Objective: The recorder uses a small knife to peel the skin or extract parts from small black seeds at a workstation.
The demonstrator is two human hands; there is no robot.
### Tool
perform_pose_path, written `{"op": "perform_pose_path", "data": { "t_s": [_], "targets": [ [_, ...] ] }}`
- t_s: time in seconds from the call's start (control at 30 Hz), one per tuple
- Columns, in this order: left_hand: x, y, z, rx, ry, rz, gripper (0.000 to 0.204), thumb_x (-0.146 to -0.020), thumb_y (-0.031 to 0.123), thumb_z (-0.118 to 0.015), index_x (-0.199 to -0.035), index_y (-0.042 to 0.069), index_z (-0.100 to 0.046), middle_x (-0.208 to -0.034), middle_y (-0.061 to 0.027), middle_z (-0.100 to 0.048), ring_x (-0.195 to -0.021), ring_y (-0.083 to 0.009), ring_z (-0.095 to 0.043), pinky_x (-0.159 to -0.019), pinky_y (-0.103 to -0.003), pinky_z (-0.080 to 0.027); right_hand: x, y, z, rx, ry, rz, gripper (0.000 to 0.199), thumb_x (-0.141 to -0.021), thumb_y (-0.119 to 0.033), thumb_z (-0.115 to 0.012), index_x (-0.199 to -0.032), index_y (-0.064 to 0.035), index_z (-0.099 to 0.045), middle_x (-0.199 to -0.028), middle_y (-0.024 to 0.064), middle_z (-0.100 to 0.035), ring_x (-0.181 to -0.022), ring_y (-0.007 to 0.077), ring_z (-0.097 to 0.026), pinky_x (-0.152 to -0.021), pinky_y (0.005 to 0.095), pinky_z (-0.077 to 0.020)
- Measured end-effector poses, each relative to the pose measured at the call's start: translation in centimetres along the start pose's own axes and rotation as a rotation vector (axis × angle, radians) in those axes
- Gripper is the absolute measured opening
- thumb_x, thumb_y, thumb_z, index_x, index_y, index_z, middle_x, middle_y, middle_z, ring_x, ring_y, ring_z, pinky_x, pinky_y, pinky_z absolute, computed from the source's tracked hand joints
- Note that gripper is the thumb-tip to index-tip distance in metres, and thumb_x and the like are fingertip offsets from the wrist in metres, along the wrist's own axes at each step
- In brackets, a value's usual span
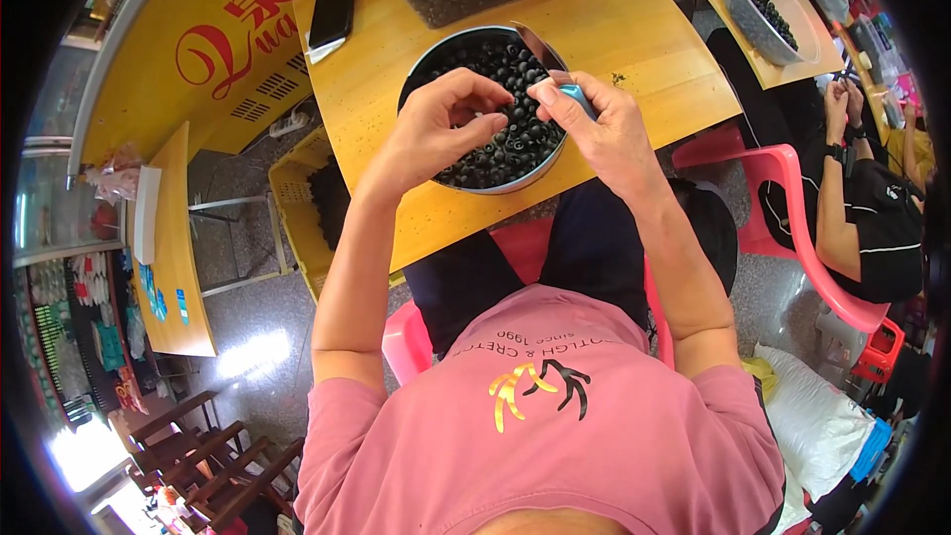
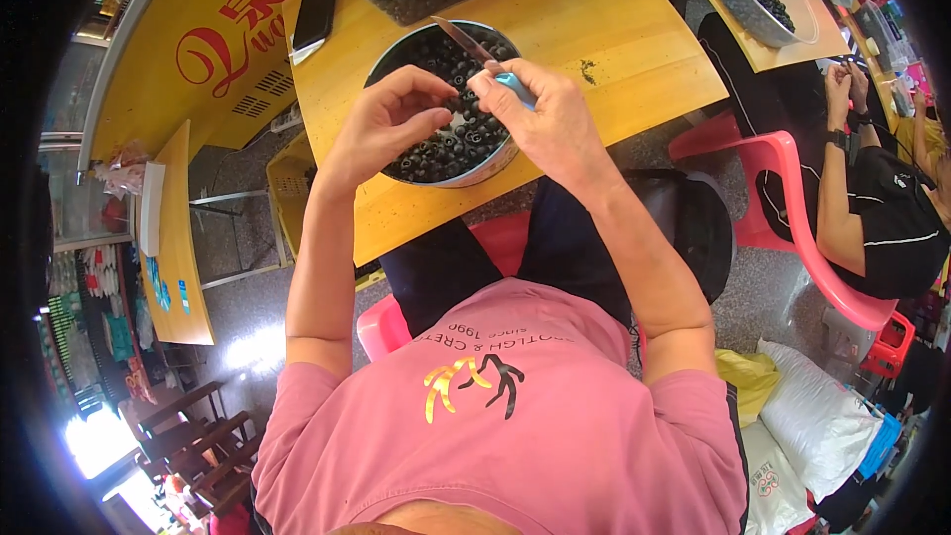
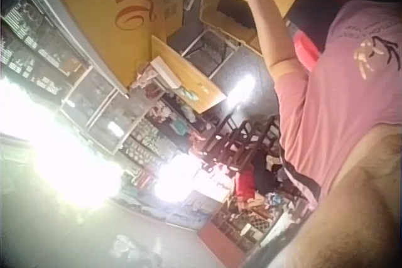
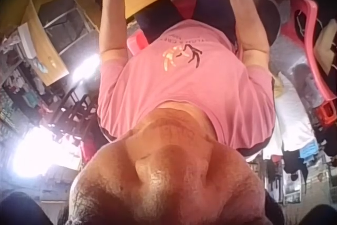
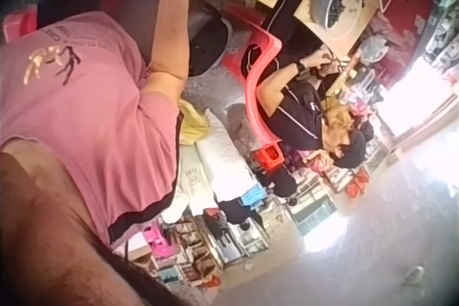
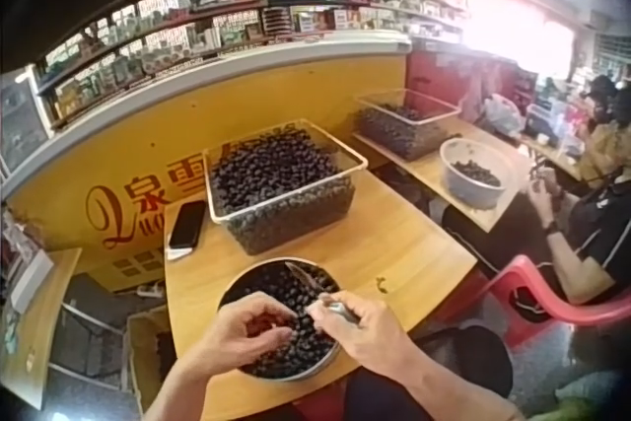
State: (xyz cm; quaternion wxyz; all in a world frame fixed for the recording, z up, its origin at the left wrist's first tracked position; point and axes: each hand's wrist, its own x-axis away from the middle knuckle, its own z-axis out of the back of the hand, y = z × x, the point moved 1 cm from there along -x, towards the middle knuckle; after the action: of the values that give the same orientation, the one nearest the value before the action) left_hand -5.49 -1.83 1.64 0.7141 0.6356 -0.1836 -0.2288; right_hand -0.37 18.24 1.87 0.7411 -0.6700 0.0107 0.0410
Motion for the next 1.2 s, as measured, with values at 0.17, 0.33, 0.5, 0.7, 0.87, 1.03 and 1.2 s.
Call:
{"op": "perform_pose_path", "data": {
  "t_s": [0.17,0.33,0.5,0.7,0.87,1.03,1.2],
  "targets": [
    [1.1,0.8,-1.1,0.199,0.104,-0.12,0.021,-0.085,-0.002,-0.066,-0.105,-0.001,-0.059,-0.099,-0.0034,-0.06,-0.088,-0.0096,-0.062,-0.078,-0.023,-0.052,-0.2,-0.4,-1.1,0.045,0.004,-0.053,0.029,-0.092,-0.025,-0.067,-0.101,0.0029,-0.066,-0.083,0.0004,-0.063,-0.08,0.0056,-0.058,-0.076,0.0209,-0.0464],
    [1.5,1.8,-1.7,-0.062,0.204,-0.319,0.021,-0.083,-0.009,-0.065,-0.103,-0.003,-0.059,-0.1,-0.0057,-0.055,-0.093,-0.0131,-0.063,-0.082,-0.027,-0.053,-0.3,-1.2,-1.5,-0.025,-0.048,-0.047,0.028,-0.091,-0.025,-0.069,-0.098,0.0017,-0.066,-0.082,-0.0009,-0.062,-0.081,0.0052,-0.057,-0.076,0.019,-0.0457],
    [1.8,1.3,-2.1,0.086,0.253,-0.321,0.021,-0.083,-0.009,-0.065,-0.102,-0.003,-0.06,-0.1,-0.0058,-0.055,-0.092,-0.0135,-0.063,-0.082,-0.027,-0.053,-0.4,-1.2,-1.8,-0.199,-0.061,-0.049,0.023,-0.091,-0.024,-0.068,-0.098,-0.001,-0.066,-0.081,-0.0028,-0.061,-0.075,0.0032,-0.053,-0.07,0.0171,-0.0419],
    [2.4,1.3,-2.8,0.248,0.32,-0.156,0.02,-0.086,-0.005,-0.066,-0.104,-0.002,-0.059,-0.1,-0.0046,-0.057,-0.089,-0.0129,-0.063,-0.082,-0.025,-0.052,-0.6,-1.0,-1.9,-0.206,-0.038,0.005,0.018,-0.091,-0.021,-0.067,-0.097,-0.004,-0.067,-0.077,-0.0057,-0.059,-0.064,0.0005,-0.045,-0.057,0.0165,-0.0353],
    [2.6,1.0,-3.1,0.268,0.321,-0.159,0.019,-0.087,-0.003,-0.066,-0.105,-0.002,-0.059,-0.101,-0.0052,-0.057,-0.089,-0.0123,-0.063,-0.08,-0.024,-0.052,-0.3,-1.9,-2.3,-0.323,-0.042,-0.057,0.017,-0.092,-0.022,-0.066,-0.095,-0.0055,-0.066,-0.073,-0.0058,-0.057,-0.056,0.0002,-0.04,-0.05,0.0167,-0.0321],
    [2.4,0.6,-3.1,0.136,0.371,-0.364,0.018,-0.085,-0.001,-0.068,-0.102,0.0,-0.062,-0.101,-0.0066,-0.055,-0.084,-0.0121,-0.062,-0.074,-0.023,-0.051,-0.1,-1.2,-2.1,-0.522,-0.193,-0.245,0.017,-0.096,-0.021,-0.06,-0.096,-0.0058,-0.066,-0.072,-0.0045,-0.058,-0.053,0.0007,-0.042,-0.048,0.0173,-0.0328],
    [2.4,1.0,-2.6,-0.1,0.405,-0.425,0.017,-0.083,0.002,-0.071,-0.097,0.001,-0.063,-0.095,-0.0056,-0.057,-0.075,-0.0097,-0.057,-0.066,-0.023,-0.047,0.0,-1.8,-2.7,-0.412,-0.098,-0.169,0.019,-0.094,-0.023,-0.063,-0.098,-0.0042,-0.066,-0.072,-0.0063,-0.058,-0.057,-0.0012,-0.043,-0.048,0.0165,-0.0317]
  ]
}}
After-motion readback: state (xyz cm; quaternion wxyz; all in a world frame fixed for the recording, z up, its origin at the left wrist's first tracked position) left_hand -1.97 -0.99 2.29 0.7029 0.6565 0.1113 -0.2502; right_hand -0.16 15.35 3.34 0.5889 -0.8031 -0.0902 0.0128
